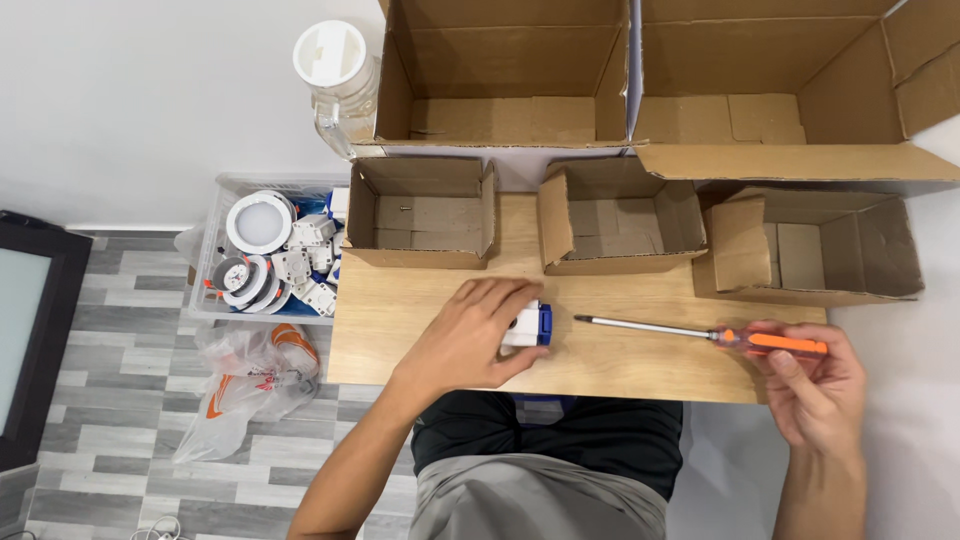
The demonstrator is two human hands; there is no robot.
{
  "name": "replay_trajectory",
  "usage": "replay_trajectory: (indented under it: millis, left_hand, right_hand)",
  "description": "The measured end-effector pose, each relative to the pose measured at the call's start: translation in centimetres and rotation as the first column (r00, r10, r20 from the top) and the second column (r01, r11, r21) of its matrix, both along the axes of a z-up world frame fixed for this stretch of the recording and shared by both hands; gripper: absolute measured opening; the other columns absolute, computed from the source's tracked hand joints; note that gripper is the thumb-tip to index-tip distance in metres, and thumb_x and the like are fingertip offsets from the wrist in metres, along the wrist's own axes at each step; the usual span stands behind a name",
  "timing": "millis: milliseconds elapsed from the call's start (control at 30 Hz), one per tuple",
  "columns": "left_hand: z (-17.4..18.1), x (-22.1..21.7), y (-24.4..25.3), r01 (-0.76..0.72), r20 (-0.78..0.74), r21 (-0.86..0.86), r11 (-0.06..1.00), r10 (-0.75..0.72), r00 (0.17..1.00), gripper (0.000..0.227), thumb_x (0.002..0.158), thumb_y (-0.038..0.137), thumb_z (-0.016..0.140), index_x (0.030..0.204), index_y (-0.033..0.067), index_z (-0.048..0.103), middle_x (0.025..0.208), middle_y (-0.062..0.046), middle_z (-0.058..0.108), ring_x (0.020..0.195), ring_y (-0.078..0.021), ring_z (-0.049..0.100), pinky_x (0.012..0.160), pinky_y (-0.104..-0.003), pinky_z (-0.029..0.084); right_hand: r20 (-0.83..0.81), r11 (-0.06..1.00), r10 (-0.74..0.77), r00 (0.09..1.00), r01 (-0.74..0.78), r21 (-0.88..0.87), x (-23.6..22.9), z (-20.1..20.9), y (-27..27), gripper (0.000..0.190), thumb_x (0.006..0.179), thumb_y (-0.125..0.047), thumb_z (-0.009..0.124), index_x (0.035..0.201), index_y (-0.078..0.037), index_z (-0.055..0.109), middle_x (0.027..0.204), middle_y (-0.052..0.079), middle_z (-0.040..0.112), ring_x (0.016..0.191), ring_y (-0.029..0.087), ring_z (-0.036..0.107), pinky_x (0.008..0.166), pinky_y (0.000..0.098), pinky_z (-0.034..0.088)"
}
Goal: The person uses a screwdriver to remove screws from a white and blue electrical socket, separating the white faceplate from the blue internal housing. The person then places the separated components into cardboard boxes on the table.
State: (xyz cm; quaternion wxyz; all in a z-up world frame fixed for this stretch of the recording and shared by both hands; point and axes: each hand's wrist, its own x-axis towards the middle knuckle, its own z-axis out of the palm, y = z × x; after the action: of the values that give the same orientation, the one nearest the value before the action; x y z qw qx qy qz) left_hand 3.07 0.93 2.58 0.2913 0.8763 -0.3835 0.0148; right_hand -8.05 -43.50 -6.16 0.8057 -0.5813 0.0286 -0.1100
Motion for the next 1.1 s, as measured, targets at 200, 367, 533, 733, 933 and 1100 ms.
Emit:
replay_trajectory:
  millis: [200, 367, 533, 733, 933, 1100]
  left_hand:
    - [-0.6, 0.8, -0.1, 0.05, -0.064, -0.078, 0.996, -0.055, 0.996, 0.059, 0.096, 0.048, 0.076, 0.136, 0.007, 0.065, 0.136, -0.011, 0.073, 0.123, -0.0349, 0.068, 0.106, -0.048, 0.048]
    - [-1.1, 0.7, -0.8, 0.076, 0.032, -0.182, 0.98, -0.072, 0.997, 0.039, 0.099, 0.038, 0.081, 0.124, 0.0126, 0.065, 0.143, -0.008, 0.068, 0.131, -0.0323, 0.066, 0.106, -0.048, 0.05]
    - [-1.5, 0.2, -1.4, 0.099, 0.046, -0.254, 0.962, -0.09, 0.995, 0.037, 0.1, 0.037, 0.081, 0.117, 0.0091, 0.063, 0.141, -0.012, 0.065, 0.128, -0.0359, 0.064, 0.104, -0.05, 0.054]
    - [-2.3, -0.4, -1.7, 0.072, 0.059, -0.242, 0.968, -0.059, 0.997, 0.057, 0.1, 0.045, 0.081, 0.134, 0.0037, 0.061, 0.142, -0.017, 0.063, 0.125, -0.0358, 0.065, 0.106, -0.048, 0.053]
    - [-2.2, -0.5, -1.8, 0.074, 0.053, -0.253, 0.965, -0.063, 0.997, 0.049, 0.103, 0.039, 0.079, 0.133, 0.0048, 0.061, 0.141, -0.017, 0.063, 0.123, -0.0364, 0.066, 0.106, -0.049, 0.053]
    - [-2.2, -0.5, -1.8, 0.099, 0.098, -0.292, 0.951, -0.074, 0.992, 0.048, 0.104, 0.036, 0.08, 0.133, 0.0042, 0.06, 0.14, -0.018, 0.062, 0.124, -0.0378, 0.066, 0.106, -0.05, 0.053]
  right_hand:
    - [-0.045, 0.995, -0.076, 0.996, 0.073, -0.068, -0.1, 1.3, 1.6, 0.021, 0.116, -0.002, 0.057, 0.137, -0.004, 0.058, 0.134, 0.029, 0.071, 0.125, 0.044, 0.075, 0.109, 0.0457, 0.069]
    - [-0.019, 0.996, -0.066, 0.998, 0.064, -0.064, 0.1, 1.9, 2.3, 0.018, 0.115, -0.009, 0.058, 0.133, -0.004, 0.058, 0.129, 0.03, 0.072, 0.114, 0.055, 0.077, 0.105, 0.0589, 0.07]
    - [-0.03, 0.997, -0.037, 0.999, 0.035, -0.069, 0.0, 2.0, 2.5, 0.017, 0.114, -0.005, 0.059, 0.131, -0.003, 0.058, 0.128, 0.031, 0.072, 0.114, 0.057, 0.077, 0.105, 0.0562, 0.071]
    - [-0.062, 0.985, -0.002, 0.998, -0.008, -0.17, 0.0, 2.0, 3.0, 0.017, 0.113, -0.007, 0.059, 0.129, -0.004, 0.058, 0.125, 0.03, 0.074, 0.116, 0.056, 0.078, 0.099, 0.05, 0.072]
    - [-0.082, 0.988, 0.002, 0.997, -0.015, -0.152, 0.0, 1.2, 2.8, 0.018, 0.112, -0.002, 0.057, 0.13, -0.001, 0.058, 0.125, 0.033, 0.072, 0.122, 0.05, 0.075, 0.103, 0.0538, 0.072]
    - [-0.085, 0.982, -0.005, 0.996, -0.011, -0.189, 0.0, 1.1, 2.8, 0.018, 0.111, -0.004, 0.061, 0.128, -0.001, 0.059, 0.125, 0.034, 0.073, 0.112, 0.045, 0.079, 0.098, 0.0465, 0.072]
